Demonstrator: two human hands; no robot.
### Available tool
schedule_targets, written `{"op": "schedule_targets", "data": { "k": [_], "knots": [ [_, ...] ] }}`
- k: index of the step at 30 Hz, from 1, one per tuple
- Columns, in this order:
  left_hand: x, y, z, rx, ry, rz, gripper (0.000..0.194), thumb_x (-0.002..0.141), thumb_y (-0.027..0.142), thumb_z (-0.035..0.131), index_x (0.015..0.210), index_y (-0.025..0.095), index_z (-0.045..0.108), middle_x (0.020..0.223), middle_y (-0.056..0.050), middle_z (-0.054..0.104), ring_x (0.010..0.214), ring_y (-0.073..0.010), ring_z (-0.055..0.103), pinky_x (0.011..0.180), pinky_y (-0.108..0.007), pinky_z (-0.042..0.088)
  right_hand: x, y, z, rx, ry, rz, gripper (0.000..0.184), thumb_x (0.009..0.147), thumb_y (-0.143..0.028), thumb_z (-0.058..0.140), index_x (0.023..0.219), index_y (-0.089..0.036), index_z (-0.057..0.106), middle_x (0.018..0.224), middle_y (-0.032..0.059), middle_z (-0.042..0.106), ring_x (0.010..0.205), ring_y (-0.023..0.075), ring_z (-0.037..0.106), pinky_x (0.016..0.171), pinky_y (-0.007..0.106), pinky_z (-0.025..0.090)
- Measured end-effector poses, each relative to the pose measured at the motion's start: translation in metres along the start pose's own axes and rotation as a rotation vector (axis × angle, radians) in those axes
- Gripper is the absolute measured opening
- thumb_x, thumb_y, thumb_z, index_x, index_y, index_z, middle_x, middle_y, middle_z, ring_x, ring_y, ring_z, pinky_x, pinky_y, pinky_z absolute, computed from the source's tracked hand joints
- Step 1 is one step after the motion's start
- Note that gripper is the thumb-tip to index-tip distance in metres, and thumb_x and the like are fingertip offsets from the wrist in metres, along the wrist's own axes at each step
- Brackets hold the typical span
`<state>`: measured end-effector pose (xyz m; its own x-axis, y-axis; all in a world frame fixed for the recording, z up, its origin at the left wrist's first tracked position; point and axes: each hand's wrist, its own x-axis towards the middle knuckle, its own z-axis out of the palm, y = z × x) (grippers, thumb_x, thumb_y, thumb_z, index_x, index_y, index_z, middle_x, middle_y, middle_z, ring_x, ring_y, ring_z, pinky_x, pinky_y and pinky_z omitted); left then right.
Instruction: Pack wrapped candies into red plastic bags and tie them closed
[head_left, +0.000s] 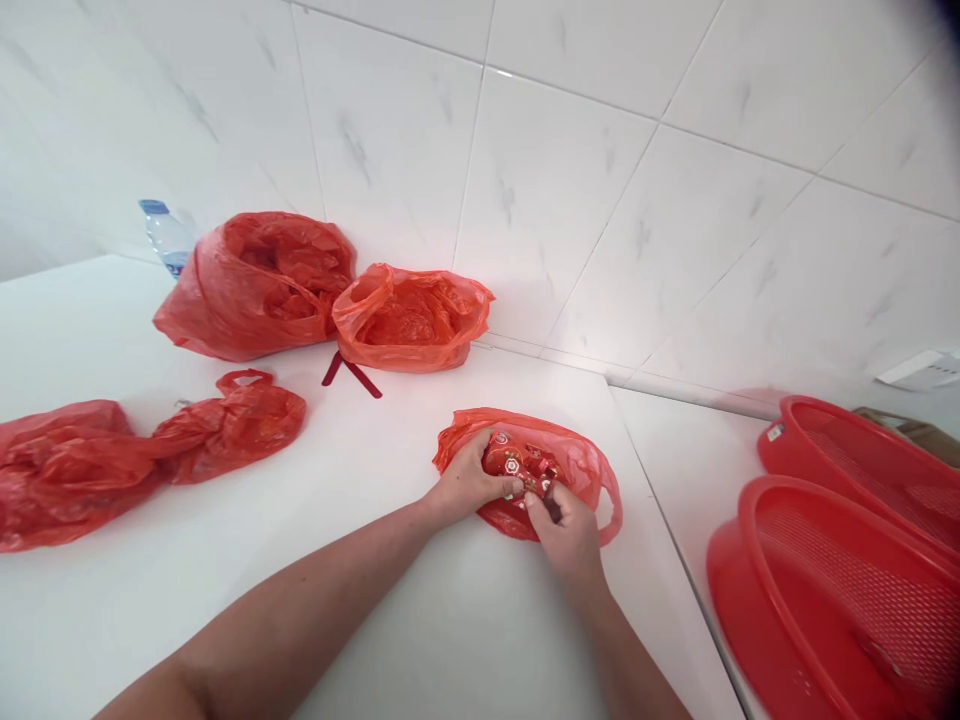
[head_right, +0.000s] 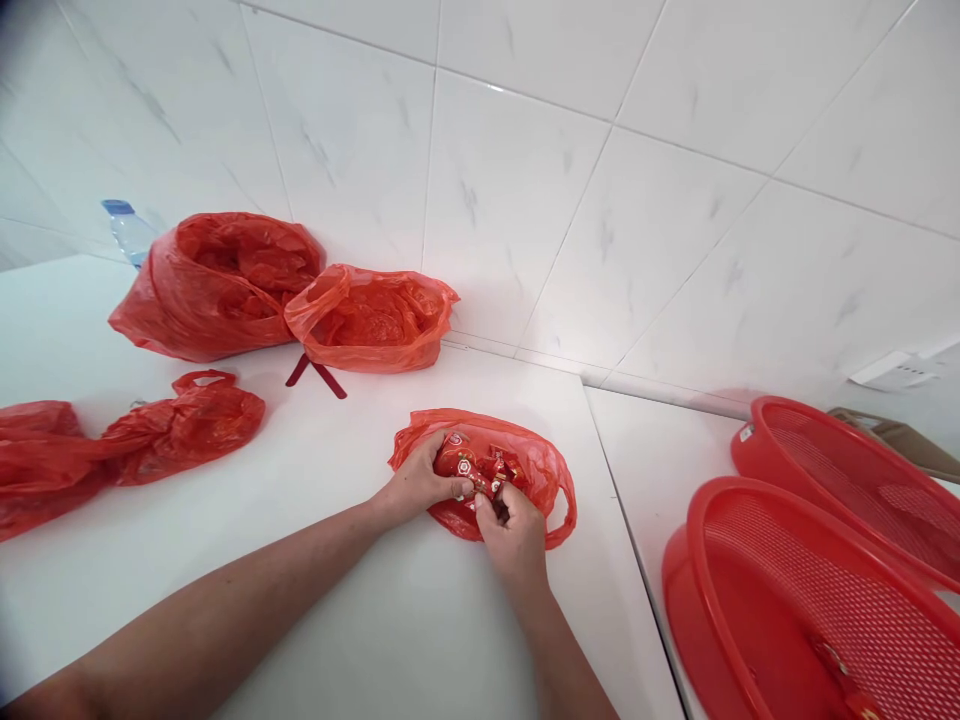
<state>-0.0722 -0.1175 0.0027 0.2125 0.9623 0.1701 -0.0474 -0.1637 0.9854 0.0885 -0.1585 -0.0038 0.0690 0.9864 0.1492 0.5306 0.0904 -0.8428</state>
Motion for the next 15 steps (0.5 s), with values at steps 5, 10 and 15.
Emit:
{"op": "schedule_targets", "data": {
  "k": [5,10,15],
  "knots": [
    [0.0004,-0.0024,0.0005,-0.045,-0.015,0.023,0.044,0.062,0.023,0.073,0.103,0.019,0.056,0.094,-0.004,0.066,0.086,-0.0217,0.063,0.077,-0.035,0.051,0.0006,0.0002,-0.0002,0.011,-0.027,-0.019,0.017,0.078,-0.037,0.054,0.076,-0.02,0.055,0.068,0.0,0.058,0.06,0.0149,0.053,0.057,0.028,0.046],
    [0.0004,-0.0051,-0.0005,-0.04,-0.024,0.034,0.043,0.064,0.024,0.072,0.103,0.018,0.056,0.094,-0.004,0.066,0.084,-0.0207,0.063,0.076,-0.034,0.051,0.0003,0.0001,0.001,-0.013,-0.03,0.007,0.023,0.076,-0.042,0.056,0.074,-0.019,0.054,0.064,-0.0005,0.056,0.057,0.0142,0.05,0.053,0.027,0.044],
    [0.0023,-0.0085,-0.0025,0.013,-0.037,0.039,0.043,0.065,0.024,0.071,0.104,0.018,0.054,0.098,-0.003,0.064,0.089,-0.0203,0.061,0.079,-0.033,0.049,0.0029,0.0,0.0001,-0.021,-0.062,0.003,0.023,0.074,-0.042,0.057,0.072,-0.02,0.051,0.063,-0.0015,0.053,0.056,0.0133,0.048,0.052,0.026,0.042]
  ]
}}
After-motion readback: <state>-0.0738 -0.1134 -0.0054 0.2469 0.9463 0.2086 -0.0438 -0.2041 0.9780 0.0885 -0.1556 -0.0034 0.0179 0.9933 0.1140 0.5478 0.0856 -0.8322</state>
